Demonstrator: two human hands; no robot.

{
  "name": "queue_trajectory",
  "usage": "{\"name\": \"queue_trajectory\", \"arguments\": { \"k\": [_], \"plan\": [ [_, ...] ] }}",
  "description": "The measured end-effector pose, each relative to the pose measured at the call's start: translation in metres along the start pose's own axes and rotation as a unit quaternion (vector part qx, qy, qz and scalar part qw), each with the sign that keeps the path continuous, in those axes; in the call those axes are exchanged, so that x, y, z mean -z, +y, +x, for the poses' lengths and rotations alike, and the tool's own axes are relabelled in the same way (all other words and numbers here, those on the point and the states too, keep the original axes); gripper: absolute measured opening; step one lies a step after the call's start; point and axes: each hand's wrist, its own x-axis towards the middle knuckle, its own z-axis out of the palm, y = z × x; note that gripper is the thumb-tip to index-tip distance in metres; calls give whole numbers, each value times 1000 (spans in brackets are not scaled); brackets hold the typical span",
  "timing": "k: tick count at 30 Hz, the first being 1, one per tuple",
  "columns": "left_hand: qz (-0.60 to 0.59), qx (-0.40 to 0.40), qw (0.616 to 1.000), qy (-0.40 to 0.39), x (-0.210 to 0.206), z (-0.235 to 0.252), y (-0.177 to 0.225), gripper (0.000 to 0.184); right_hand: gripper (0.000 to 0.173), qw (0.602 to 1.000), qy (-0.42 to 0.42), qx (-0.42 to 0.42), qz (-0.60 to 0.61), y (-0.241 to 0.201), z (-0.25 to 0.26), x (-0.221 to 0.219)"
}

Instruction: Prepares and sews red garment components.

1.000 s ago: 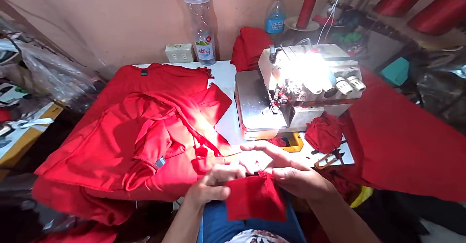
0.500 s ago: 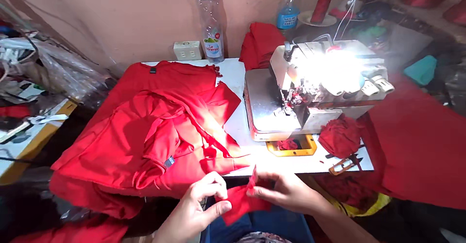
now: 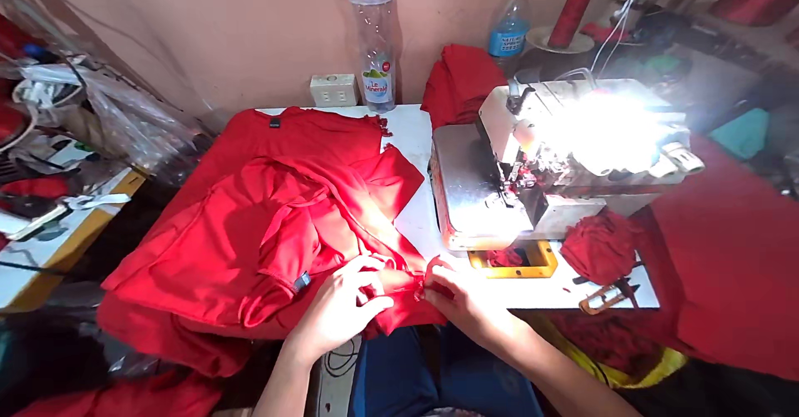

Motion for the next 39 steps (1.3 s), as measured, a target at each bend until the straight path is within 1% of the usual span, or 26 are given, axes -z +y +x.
{"name": "queue_trajectory", "arguments": {
  "k": [3, 7, 10, 12, 15, 18, 20, 22, 24, 28, 31, 34, 37, 39],
  "plan": [
    [-66, -3, 995, -81, 11, 10, -11, 27, 9, 1000, 18, 18, 14, -1, 0, 3],
    [-96, -5, 981, -166, 24, 23, -15, 28, 8, 999, 33, 23, 36, -4, 0, 5],
    [-121, -19, 971, -207, 29, 28, -18, 22, 9, 997, 37, 23, 61, -8, -3, 6],
    [-145, -40, 964, -219, 32, 29, -21, 20, 10, 996, 41, 22, 73, -10, -4, 6],
    [-147, -42, 968, -198, 34, 22, -18, 22, 10, 996, 56, 25, 68, -10, -7, 5],
    [-136, -44, 981, -131, 35, 11, -5, 24, 9, 995, 71, 31, 68, -11, -7, 7],
    [-139, -63, 985, -80, 34, 2, 0, 25, 10, 993, 75, 36, 83, -11, -8, 10],
    [-150, -85, 984, -53, 33, -4, 6, 25, 13, 991, 85, 41, 90, -12, -8, 10],
    [-154, -105, 981, -49, 33, -9, 13, 27, 14, 990, 100, 52, 83, -13, -7, 10],
    [-157, -130, 976, -70, 30, -11, 19, 26, 16, 988, 120, 70, 66, -15, -7, 11],
    [-118, -112, 987, -14, 20, -10, 19, 22, 14, 987, 138, 86, 15, -17, -9, 14],
    [-118, -80, 989, 44, 8, -12, 27, 17, 15, 979, 170, 104, -36, -14, -11, 16],
    [-125, -21, 990, 66, -3, -11, 38, 13, 12, 966, 204, 125, -95, -11, -12, 19],
    [-97, -8, 993, 66, -8, -5, 43, 14, 18, 958, 218, 134, -129, -3, -11, 24]
  ]
}}
